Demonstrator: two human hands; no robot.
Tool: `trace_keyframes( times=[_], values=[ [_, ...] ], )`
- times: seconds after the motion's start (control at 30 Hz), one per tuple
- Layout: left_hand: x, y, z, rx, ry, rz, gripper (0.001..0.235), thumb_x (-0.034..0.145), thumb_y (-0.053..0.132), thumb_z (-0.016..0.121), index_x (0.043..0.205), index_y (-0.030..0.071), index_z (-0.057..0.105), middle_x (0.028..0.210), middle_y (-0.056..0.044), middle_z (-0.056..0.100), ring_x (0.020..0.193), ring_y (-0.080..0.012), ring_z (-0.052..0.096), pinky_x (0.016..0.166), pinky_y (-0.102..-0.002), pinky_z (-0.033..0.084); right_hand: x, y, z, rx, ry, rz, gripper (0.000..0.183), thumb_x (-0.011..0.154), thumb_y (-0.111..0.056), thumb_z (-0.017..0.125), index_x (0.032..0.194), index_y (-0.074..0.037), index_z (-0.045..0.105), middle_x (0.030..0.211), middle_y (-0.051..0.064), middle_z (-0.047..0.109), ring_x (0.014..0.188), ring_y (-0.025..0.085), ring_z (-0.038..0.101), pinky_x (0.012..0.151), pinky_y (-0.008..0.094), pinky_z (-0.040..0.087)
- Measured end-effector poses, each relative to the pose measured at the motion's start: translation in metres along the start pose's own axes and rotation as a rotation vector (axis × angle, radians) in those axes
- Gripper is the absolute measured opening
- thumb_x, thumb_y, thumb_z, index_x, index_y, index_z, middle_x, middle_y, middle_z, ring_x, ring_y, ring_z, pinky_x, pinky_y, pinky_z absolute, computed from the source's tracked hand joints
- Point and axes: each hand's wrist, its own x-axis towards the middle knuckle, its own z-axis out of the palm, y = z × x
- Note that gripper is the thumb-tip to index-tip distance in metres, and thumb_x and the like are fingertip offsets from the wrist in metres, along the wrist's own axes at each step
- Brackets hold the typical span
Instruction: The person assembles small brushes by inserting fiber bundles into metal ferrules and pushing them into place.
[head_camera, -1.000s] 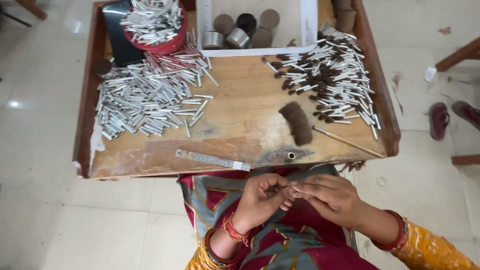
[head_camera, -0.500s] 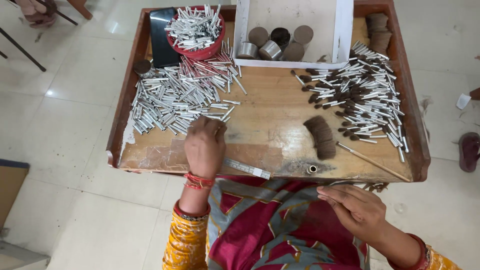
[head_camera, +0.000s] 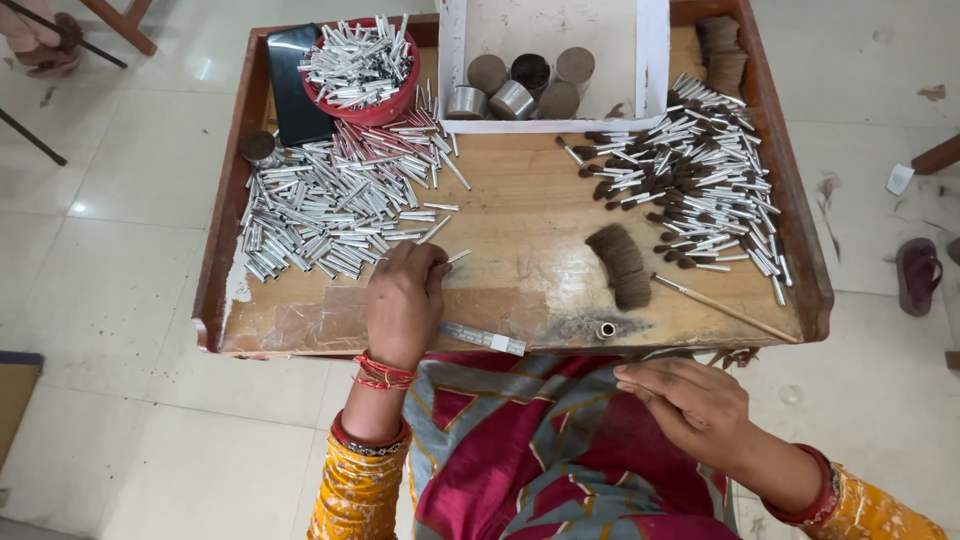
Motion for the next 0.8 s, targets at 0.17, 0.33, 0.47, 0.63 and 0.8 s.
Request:
trace_keyframes(
  times=[0.17, 0.33, 0.47, 0.63, 0.8],
  values=[
    [-0.002, 0.006, -0.014, 0.018, 0.084, 0.094, 0.016, 0.084, 0.002, 0.072, 0.099, 0.007, 0.075, 0.087, -0.011, 0.066, 0.082, -0.0334, 0.063, 0.074, -0.045, 0.051, -0.004, -0.002, 0.001, 0.033, 0.005, 0.012, 0.028, 0.081, 0.004, 0.075, 0.108, -0.003, 0.074, 0.095, 0.01, 0.078, 0.082, 0.019, 0.078, 0.066, 0.026, 0.06],
    [-0.026, 0.041, -0.035, -0.363, 0.03, 0.024, 0.01, 0.087, -0.001, 0.076, 0.095, 0.003, 0.072, 0.092, -0.007, 0.072, 0.079, -0.0203, 0.072, 0.069, -0.034, 0.056, -0.009, 0.001, 0.0, 0.042, 0.028, 0.046, 0.027, 0.082, 0.004, 0.074, 0.108, -0.002, 0.075, 0.093, 0.009, 0.079, 0.081, 0.017, 0.079, 0.066, 0.025, 0.06],
    [-0.063, 0.084, -0.065, -1.185, -0.286, 0.173, 0.007, 0.092, -0.001, 0.077, 0.091, 0.003, 0.071, 0.091, -0.007, 0.073, 0.083, -0.0164, 0.072, 0.07, -0.029, 0.059, -0.011, -0.003, 0.0, 0.056, 0.034, 0.103, 0.025, 0.082, 0.006, 0.073, 0.106, -0.002, 0.075, 0.091, 0.009, 0.079, 0.08, 0.017, 0.079, 0.066, 0.025, 0.06],
    [-0.08, 0.106, -0.085, -1.378, -0.417, 0.439, 0.022, 0.109, 0.012, 0.065, 0.091, 0.001, 0.07, 0.099, -0.013, 0.074, 0.086, -0.0221, 0.072, 0.077, -0.032, 0.058, -0.012, -0.007, -0.002, 0.102, 0.007, 0.123, 0.027, 0.082, 0.008, 0.07, 0.108, 0.0, 0.074, 0.092, 0.01, 0.078, 0.082, 0.017, 0.078, 0.069, 0.025, 0.06],
    [-0.09, 0.102, -0.078, -1.46, -0.555, 0.499, 0.032, 0.115, 0.018, 0.059, 0.092, -0.002, 0.065, 0.105, -0.016, 0.07, 0.092, -0.0295, 0.073, 0.079, -0.036, 0.061, -0.012, -0.009, -0.004, 0.042, 0.014, 0.137, 0.029, 0.082, 0.009, 0.07, 0.109, 0.001, 0.074, 0.092, 0.01, 0.077, 0.083, 0.018, 0.077, 0.072, 0.027, 0.059]
  ],
)
